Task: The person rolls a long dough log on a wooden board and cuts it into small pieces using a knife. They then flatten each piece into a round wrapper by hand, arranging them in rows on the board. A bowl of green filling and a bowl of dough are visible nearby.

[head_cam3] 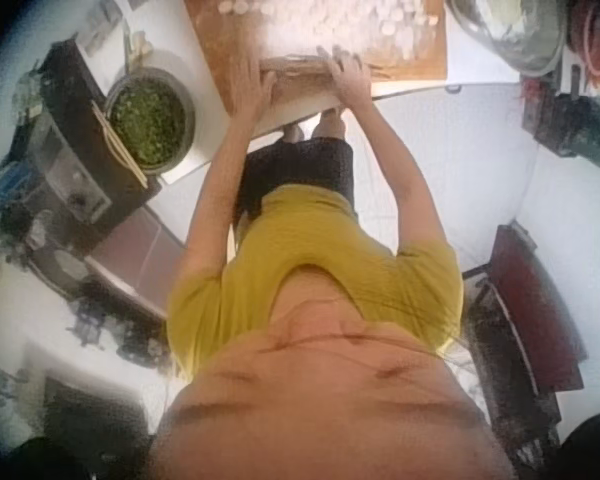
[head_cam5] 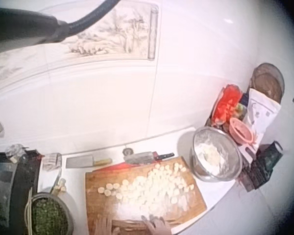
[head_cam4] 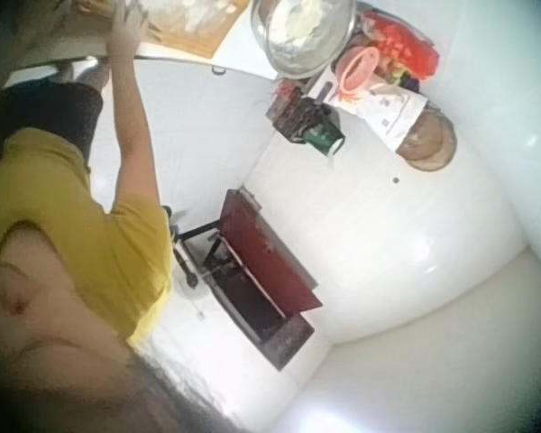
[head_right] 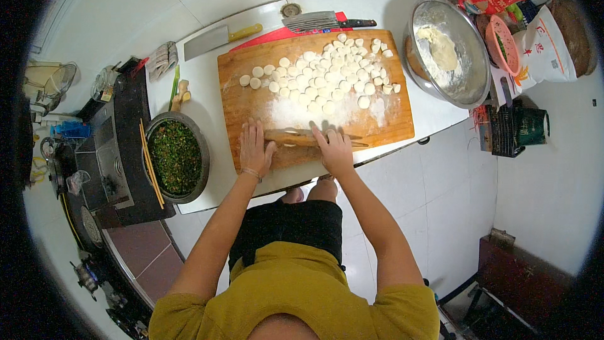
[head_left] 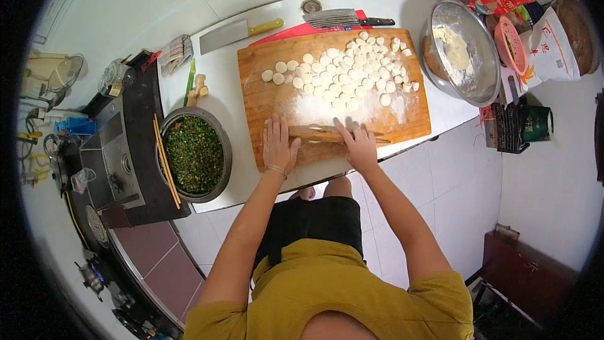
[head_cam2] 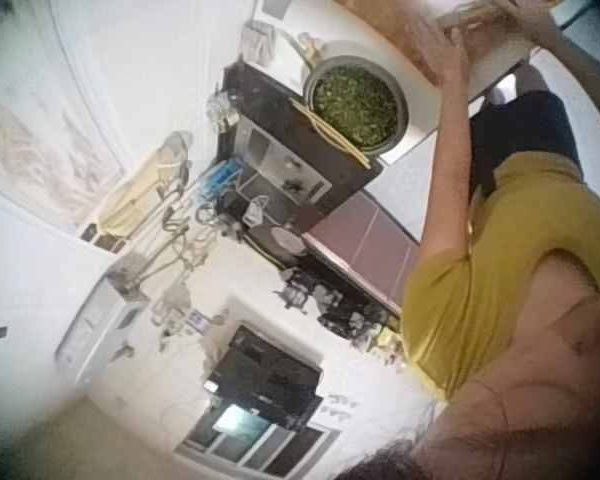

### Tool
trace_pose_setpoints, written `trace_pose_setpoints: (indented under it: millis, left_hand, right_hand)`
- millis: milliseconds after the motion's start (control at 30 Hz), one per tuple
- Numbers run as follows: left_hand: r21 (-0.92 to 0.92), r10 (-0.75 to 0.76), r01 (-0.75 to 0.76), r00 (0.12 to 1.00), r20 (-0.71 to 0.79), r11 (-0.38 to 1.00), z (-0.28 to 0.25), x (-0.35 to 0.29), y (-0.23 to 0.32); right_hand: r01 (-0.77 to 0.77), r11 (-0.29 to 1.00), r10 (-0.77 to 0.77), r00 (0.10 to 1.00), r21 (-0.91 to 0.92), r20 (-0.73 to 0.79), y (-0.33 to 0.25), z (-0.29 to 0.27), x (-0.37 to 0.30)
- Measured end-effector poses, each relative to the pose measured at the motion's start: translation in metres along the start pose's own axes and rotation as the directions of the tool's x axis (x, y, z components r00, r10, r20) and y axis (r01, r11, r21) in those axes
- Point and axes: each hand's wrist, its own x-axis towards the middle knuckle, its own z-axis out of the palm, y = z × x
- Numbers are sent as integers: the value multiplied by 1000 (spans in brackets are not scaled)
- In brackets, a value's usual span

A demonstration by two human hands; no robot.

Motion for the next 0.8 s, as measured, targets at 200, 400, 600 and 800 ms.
trace_pose_setpoints:
  millis: [200,400,600,800]
  left_hand:
    - [-380,-92,-70,916,-391,922,-8,1,27]
    - [-851,-93,312,919,383,-422,37,25,44]
    - [-805,18,433,884,467,-406,24,36,65]
    - [-886,-92,462,885,456,49,38,57,44]
  right_hand:
    - [-98,698,126,992,710,13,6,-7,-4]
    - [-551,-358,-48,817,754,575,11,1,-20]
    - [-426,-138,60,898,894,437,14,2,-29]
    - [-373,783,456,888,498,-52,9,-19,-36]
